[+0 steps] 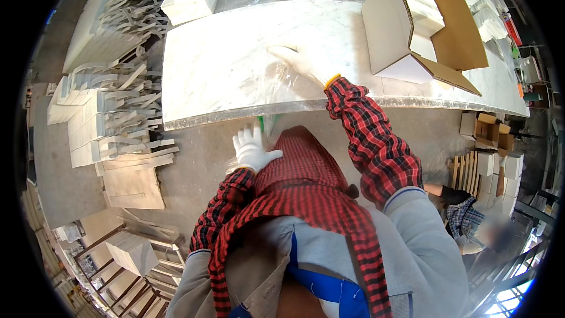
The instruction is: The person repeatedly picks up small white rectangular blocks, wraps each one in a clear plastic bag, and places the wrapped blocks into a cardboard box. The process is repeated continuously throughout the clip.
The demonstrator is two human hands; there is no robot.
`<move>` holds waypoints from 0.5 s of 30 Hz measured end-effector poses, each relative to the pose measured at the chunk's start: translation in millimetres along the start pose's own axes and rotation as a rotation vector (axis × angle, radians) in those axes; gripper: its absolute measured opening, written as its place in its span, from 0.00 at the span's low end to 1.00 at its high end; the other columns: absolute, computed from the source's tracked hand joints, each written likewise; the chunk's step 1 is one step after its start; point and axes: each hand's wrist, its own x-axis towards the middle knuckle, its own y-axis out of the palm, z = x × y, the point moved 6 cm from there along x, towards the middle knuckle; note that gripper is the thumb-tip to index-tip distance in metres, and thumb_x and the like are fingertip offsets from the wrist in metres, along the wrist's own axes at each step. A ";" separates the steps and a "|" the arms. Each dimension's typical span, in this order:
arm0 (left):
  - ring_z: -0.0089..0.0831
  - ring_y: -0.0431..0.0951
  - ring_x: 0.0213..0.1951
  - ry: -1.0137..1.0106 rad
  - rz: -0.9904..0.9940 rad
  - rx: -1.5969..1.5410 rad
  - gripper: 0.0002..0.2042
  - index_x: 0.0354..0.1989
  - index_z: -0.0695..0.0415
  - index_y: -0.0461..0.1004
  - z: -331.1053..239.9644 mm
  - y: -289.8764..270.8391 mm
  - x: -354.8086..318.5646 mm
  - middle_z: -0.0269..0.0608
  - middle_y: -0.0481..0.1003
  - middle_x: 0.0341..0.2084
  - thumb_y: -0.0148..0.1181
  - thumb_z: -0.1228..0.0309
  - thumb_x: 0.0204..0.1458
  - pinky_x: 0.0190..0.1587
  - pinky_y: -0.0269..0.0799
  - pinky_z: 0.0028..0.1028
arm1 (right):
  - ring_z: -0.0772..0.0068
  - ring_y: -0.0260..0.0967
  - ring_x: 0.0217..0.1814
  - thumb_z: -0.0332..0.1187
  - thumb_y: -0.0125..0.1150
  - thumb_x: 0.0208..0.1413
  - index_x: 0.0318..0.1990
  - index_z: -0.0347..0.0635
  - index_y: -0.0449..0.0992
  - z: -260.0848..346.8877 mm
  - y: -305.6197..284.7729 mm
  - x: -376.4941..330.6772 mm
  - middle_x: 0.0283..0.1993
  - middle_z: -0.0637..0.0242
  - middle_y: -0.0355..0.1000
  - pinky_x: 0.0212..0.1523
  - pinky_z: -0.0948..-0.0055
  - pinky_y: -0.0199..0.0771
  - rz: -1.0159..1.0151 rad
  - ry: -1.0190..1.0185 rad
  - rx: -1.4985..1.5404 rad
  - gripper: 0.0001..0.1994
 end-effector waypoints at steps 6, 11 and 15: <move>0.51 0.72 0.65 0.076 0.257 -0.139 0.54 0.73 0.62 0.61 39.1 -61.5 -21.5 0.60 0.72 0.63 0.68 0.34 0.44 0.68 0.63 0.45 | 0.83 0.76 0.44 0.35 0.65 0.67 0.53 0.39 0.85 -38.7 15.3 -11.5 0.46 0.69 0.84 0.48 0.80 0.76 0.058 -0.137 0.006 0.13; 0.46 0.83 0.48 0.153 -0.103 -0.726 0.40 0.58 0.67 0.76 -6.1 -175.2 -38.6 0.56 0.82 0.47 0.74 0.43 0.46 0.53 0.77 0.37 | 0.82 0.77 0.45 0.34 0.65 0.66 0.54 0.38 0.85 -27.5 24.9 -26.9 0.47 0.69 0.85 0.48 0.79 0.77 0.091 0.028 0.059 0.14; 0.29 0.84 0.37 0.258 0.109 -1.099 0.26 0.56 0.64 0.75 -14.6 -130.6 27.3 0.40 0.83 0.33 0.72 0.60 0.56 0.42 0.78 0.28 | 0.82 0.76 0.45 0.35 0.66 0.66 0.53 0.39 0.85 -3.7 19.2 -27.2 0.46 0.69 0.85 0.48 0.79 0.77 0.084 0.039 0.064 0.14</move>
